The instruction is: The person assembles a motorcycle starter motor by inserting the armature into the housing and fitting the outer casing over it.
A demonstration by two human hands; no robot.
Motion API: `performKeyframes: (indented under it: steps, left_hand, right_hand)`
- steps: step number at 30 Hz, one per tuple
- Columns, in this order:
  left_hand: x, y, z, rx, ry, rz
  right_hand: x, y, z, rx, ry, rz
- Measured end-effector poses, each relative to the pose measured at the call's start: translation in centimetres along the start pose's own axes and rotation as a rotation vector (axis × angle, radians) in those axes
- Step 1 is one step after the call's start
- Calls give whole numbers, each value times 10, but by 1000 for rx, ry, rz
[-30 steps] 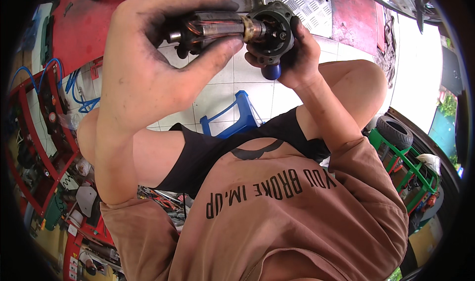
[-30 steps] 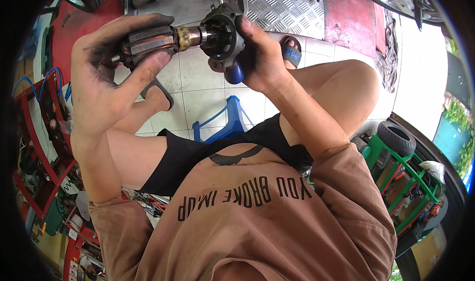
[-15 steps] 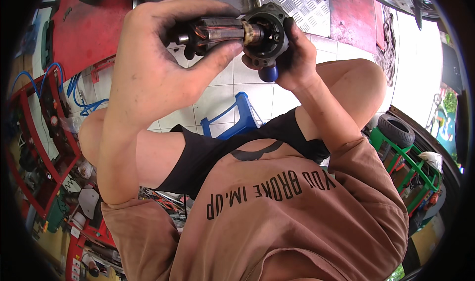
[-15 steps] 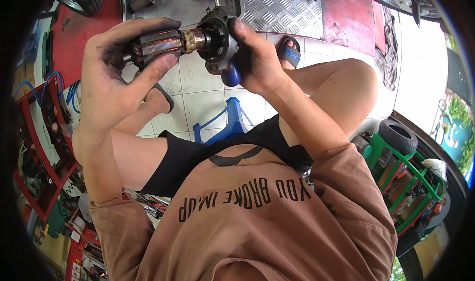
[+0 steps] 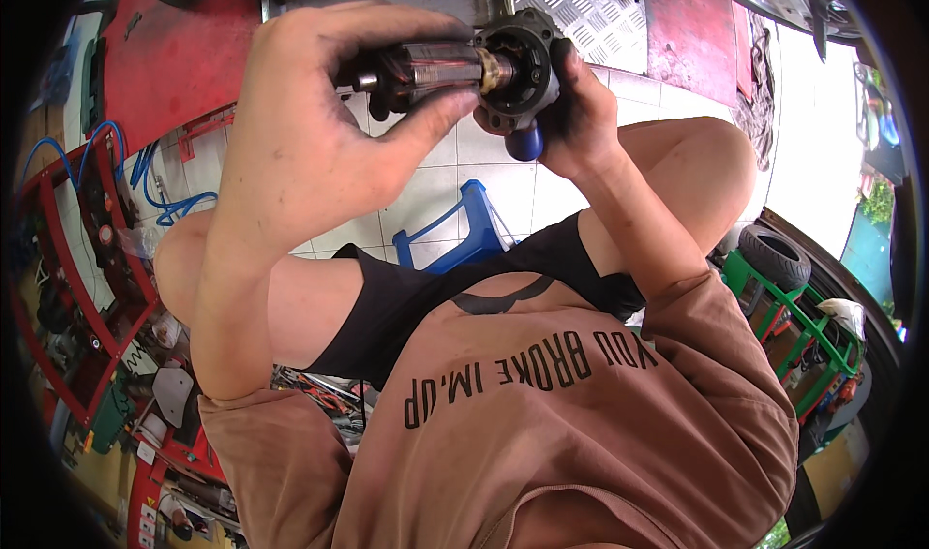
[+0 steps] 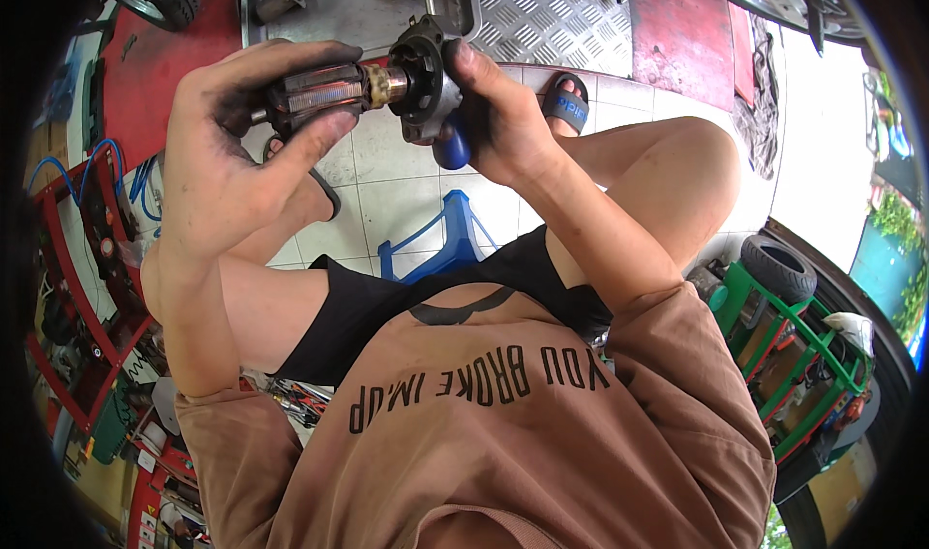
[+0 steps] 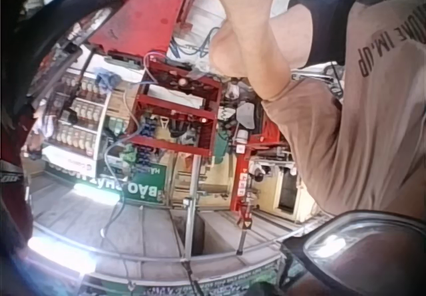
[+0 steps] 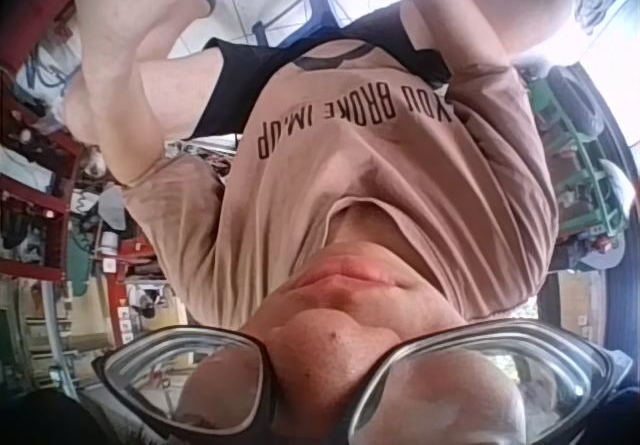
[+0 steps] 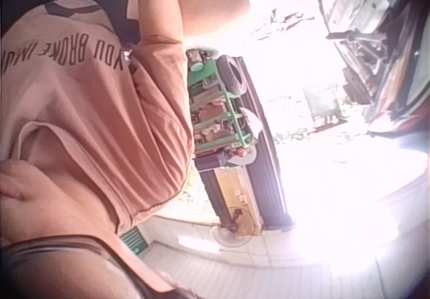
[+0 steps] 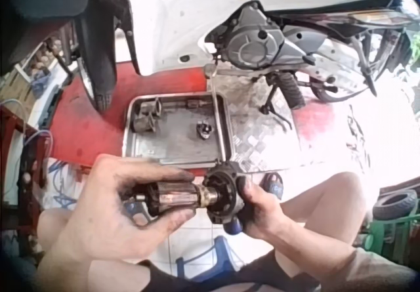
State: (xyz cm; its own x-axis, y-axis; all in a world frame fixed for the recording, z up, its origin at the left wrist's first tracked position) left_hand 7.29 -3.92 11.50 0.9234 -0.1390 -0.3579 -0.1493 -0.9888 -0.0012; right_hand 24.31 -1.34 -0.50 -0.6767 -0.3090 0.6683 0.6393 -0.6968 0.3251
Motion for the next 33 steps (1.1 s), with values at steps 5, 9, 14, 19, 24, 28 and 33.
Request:
performKeyframes:
  steps: [5,9,14,19,24,28,33]
  left_hand:
    - [0,-2,8,-122,43,-56]
    - [1,-2,12,-237,78,-44]
    - [4,0,25,-359,127,-47]
    - [8,-2,20,-128,69,-58]
    - [10,-2,16,-39,-22,-30]
    - [9,-2,12,-7,-53,-30]
    - [7,1,7,4,-30,-10]
  right_hand:
    - [-2,-1,0,-31,27,77]
    - [-9,1,-1,-82,104,16]
    - [-10,2,1,-111,178,8]
    - [-11,3,-4,-54,69,-66]
    - [-5,2,-10,48,-62,-28]
    - [4,1,-10,60,-211,11]
    - [11,11,-14,101,-171,-36]
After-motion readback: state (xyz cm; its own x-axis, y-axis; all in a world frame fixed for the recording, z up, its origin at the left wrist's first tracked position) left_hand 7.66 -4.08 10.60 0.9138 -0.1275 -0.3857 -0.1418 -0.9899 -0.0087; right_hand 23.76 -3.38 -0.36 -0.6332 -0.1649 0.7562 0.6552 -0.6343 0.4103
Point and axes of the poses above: each hand's wrist, its own y-axis away from the middle knuckle, its own x-axis out of the palm, z = x × y, the point moved 7 cm from there along -y, towards the middle knuckle, and after that the axes turned 4 degrees about y, right-handed, at the moved point
